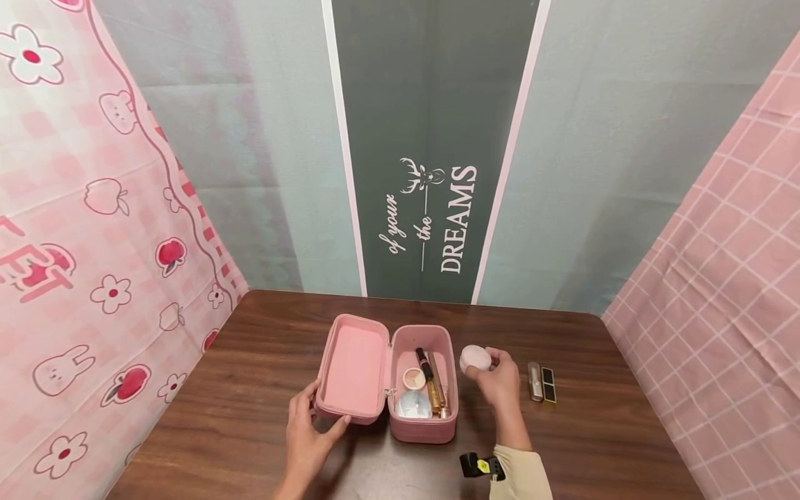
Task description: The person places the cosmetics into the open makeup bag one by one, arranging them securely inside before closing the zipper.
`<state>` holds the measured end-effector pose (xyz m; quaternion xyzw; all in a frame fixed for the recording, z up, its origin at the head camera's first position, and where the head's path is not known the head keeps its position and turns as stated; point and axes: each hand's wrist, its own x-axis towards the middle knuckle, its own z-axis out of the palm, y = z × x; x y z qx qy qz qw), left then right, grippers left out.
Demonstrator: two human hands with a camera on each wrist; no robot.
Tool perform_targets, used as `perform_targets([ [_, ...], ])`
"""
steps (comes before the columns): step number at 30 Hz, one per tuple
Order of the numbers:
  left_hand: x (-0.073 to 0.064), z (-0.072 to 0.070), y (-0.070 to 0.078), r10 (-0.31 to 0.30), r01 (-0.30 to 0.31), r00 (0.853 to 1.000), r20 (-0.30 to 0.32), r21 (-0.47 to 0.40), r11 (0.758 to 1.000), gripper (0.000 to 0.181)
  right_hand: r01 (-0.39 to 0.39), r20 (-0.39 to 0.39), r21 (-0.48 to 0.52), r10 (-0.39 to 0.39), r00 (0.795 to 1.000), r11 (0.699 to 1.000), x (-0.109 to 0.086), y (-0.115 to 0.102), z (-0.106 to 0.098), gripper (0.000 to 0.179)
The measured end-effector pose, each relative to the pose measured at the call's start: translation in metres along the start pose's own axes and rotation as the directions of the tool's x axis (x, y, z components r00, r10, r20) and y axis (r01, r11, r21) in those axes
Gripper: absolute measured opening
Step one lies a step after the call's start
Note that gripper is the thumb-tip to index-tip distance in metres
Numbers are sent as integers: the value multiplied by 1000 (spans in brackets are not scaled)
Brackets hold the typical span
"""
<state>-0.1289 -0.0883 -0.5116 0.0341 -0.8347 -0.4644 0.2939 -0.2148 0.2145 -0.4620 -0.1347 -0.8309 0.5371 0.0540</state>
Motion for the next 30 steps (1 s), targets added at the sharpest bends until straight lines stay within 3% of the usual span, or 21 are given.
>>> perform_targets([
  [6,0,-1,2,5,-5,1000,-5,-3,1000,81,1,52,-51,1,999,999,1,-12,1,60],
  [12,0,-1,2,14,-14,1000,-12,-7,1000,81,44,162,-125,-23,986,991,3,-23,3,58],
  [17,0,-1,1,24,-24,1000,-15,-6,1000,81,87,241,-232,-29,970,969,7,-36,6,54],
  [23,1,0,2,29,-29,999,-17,-5,1000,82,154,329,-357,-30,944,921,11,-54,10,50],
  [30,0,0,2,18,-18,1000,-11,1,1000,82,219,410,-382,-47,911,898,16,-62,18,41],
])
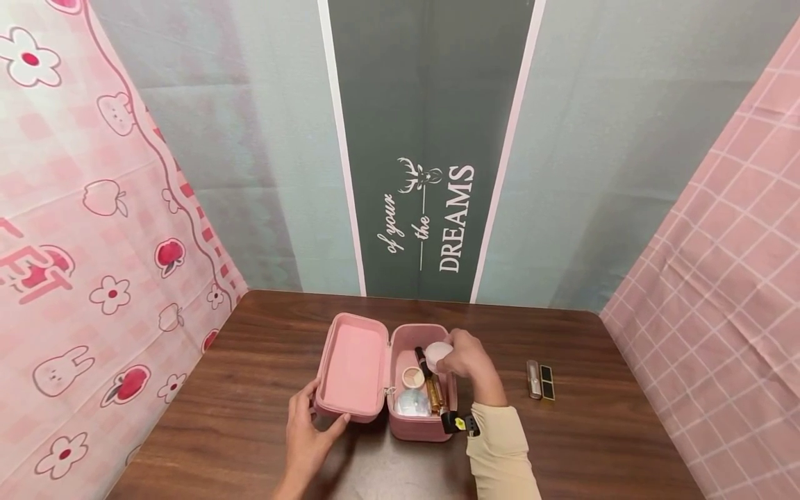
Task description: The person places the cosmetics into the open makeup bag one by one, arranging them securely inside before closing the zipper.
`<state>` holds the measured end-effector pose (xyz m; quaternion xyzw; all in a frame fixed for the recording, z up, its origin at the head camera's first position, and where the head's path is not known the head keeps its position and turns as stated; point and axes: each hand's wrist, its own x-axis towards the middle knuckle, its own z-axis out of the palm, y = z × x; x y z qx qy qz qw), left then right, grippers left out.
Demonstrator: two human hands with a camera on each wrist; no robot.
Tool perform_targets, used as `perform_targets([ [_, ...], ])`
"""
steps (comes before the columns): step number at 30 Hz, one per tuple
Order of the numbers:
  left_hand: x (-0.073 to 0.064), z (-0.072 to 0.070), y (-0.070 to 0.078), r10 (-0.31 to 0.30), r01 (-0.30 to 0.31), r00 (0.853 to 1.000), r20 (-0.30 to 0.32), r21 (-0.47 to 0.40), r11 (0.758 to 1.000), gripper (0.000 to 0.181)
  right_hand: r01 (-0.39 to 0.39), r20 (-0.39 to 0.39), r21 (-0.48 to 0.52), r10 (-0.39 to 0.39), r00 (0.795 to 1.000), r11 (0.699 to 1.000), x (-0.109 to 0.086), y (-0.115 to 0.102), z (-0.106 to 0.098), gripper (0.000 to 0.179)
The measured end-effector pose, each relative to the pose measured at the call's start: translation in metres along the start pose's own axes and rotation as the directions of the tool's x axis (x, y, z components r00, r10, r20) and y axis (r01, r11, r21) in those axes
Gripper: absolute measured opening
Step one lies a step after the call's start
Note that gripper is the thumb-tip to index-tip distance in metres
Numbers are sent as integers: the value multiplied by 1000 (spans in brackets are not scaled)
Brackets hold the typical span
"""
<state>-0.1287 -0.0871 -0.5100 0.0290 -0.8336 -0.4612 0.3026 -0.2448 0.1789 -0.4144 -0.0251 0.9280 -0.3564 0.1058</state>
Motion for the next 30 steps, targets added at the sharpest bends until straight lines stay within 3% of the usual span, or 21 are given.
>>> perform_targets([
  [7,0,0,0,5,-5,1000,-8,-4,1000,82,-6,20,83,4,1000,996,13,-2,7,40],
  [15,0,0,1,6,-6,1000,-7,-12,1000,82,90,16,202,-95,995,975,32,3,19,44],
  [19,-1,0,2,9,-10,1000,-8,-6,1000,82,67,40,258,-80,996,964,40,4,26,47],
  [24,0,-1,3,15,-15,1000,-7,-8,1000,82,45,63,198,-58,996,979,48,1,36,46],
  [30,0,0,4,22,-22,1000,-15,-8,1000,82,-59,102,286,31,994,956,54,-1,48,41],
])
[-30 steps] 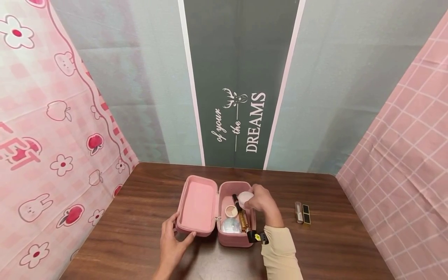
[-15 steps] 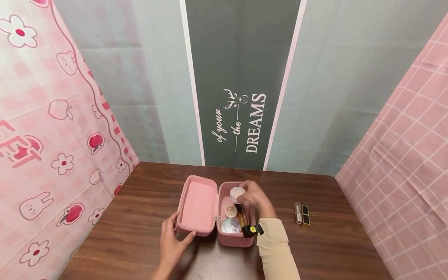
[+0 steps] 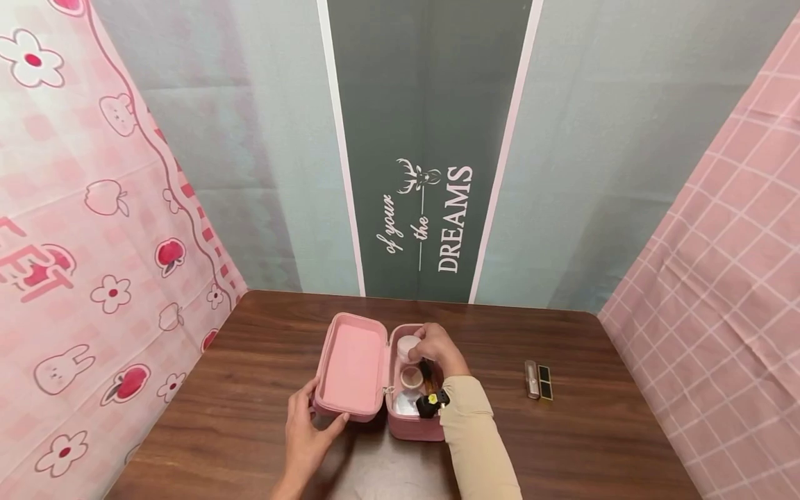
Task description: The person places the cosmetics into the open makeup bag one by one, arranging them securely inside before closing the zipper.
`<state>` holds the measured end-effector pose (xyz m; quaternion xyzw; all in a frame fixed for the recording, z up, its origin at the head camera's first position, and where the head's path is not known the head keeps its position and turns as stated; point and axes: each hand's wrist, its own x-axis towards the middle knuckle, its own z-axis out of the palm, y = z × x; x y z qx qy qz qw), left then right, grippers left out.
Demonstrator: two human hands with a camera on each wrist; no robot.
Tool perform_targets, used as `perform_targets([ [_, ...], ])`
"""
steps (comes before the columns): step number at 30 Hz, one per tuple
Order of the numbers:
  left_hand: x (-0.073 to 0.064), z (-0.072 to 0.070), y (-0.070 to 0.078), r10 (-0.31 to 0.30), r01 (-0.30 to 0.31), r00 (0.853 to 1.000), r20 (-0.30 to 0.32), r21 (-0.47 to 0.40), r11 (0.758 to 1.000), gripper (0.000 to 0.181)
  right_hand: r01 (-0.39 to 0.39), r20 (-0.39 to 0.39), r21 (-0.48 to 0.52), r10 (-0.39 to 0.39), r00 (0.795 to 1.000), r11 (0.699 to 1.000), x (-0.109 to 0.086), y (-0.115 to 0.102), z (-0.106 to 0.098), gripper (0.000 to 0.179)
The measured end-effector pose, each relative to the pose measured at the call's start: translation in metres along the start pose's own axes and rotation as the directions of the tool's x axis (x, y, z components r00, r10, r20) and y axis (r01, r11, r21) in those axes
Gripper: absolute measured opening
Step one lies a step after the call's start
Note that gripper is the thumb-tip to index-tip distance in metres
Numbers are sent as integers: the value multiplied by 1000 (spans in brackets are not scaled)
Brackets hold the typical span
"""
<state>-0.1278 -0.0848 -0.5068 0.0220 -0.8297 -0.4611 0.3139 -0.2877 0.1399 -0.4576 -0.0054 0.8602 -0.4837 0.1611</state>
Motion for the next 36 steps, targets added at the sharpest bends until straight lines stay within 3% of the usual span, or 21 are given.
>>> perform_targets([
  [9,2,2,2,-4,4,1000,1,-5,1000,82,-133,46,107,129,991,985,12,8,13,26],
  [17,0,1,0,-14,14,1000,2,0,1000,82,-77,39,-63,80,996,995,24,17,18,10],
  [25,1,0,0,-19,19,1000,0,-1,1000,82,-31,-44,-219,21,999,975,30,16,24,16],
  [30,1,0,-1,-9,9,1000,-3,-11,1000,82,-46,-102,-310,15,995,950,32,16,27,25],
  [36,0,0,-2,-21,21,1000,3,-3,1000,82,-61,-124,-320,22,992,945,31,18,27,29],
])
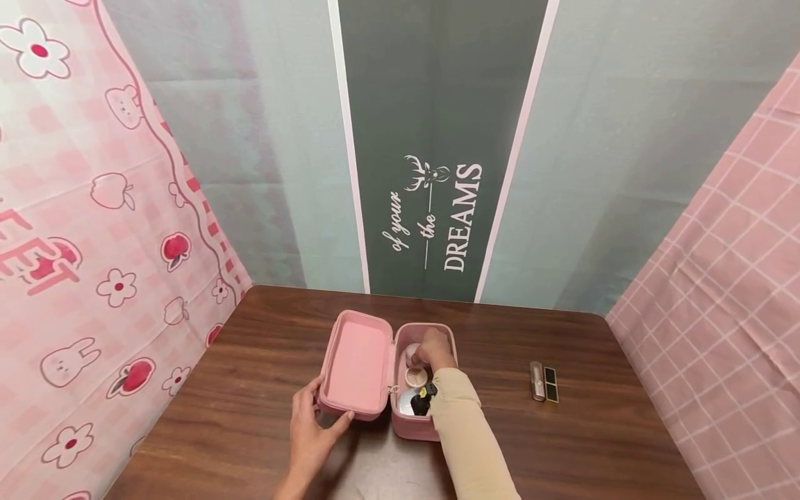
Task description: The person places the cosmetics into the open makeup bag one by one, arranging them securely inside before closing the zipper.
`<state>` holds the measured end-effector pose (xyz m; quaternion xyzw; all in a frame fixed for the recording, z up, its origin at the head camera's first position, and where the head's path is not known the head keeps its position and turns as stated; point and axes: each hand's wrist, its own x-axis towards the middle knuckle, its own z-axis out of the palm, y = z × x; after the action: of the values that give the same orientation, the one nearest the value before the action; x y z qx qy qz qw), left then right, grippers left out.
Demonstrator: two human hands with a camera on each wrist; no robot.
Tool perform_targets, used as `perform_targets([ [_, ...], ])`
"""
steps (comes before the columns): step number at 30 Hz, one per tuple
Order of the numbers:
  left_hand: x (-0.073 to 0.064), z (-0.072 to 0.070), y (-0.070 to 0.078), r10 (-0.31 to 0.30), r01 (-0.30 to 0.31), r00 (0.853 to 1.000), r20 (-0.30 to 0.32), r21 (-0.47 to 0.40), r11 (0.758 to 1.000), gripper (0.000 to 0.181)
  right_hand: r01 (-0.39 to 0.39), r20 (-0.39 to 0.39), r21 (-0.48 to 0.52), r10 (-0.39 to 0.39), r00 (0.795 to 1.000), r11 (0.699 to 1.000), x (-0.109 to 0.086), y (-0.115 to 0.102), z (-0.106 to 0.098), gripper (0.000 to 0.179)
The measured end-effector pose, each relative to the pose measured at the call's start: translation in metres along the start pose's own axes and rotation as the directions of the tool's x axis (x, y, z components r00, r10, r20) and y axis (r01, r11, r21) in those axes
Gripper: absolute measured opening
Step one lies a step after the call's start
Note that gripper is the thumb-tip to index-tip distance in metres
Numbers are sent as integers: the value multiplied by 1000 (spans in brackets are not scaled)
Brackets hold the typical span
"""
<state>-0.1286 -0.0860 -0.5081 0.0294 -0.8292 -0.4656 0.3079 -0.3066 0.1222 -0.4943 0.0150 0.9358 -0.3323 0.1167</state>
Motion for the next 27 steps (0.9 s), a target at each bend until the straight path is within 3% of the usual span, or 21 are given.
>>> perform_targets([
  [9,0,-1,0,-14,14,1000,-1,4,1000,82,-6,73,54,2,997,999,2,-1,0,27],
  [18,-1,-1,-1,-11,11,1000,-2,1,1000,82,-66,55,142,59,997,988,2,-2,2,24],
  [27,0,-2,-1,6,-7,1000,-2,-6,1000,80,-41,64,81,35,997,996,-3,-8,-9,30],
])
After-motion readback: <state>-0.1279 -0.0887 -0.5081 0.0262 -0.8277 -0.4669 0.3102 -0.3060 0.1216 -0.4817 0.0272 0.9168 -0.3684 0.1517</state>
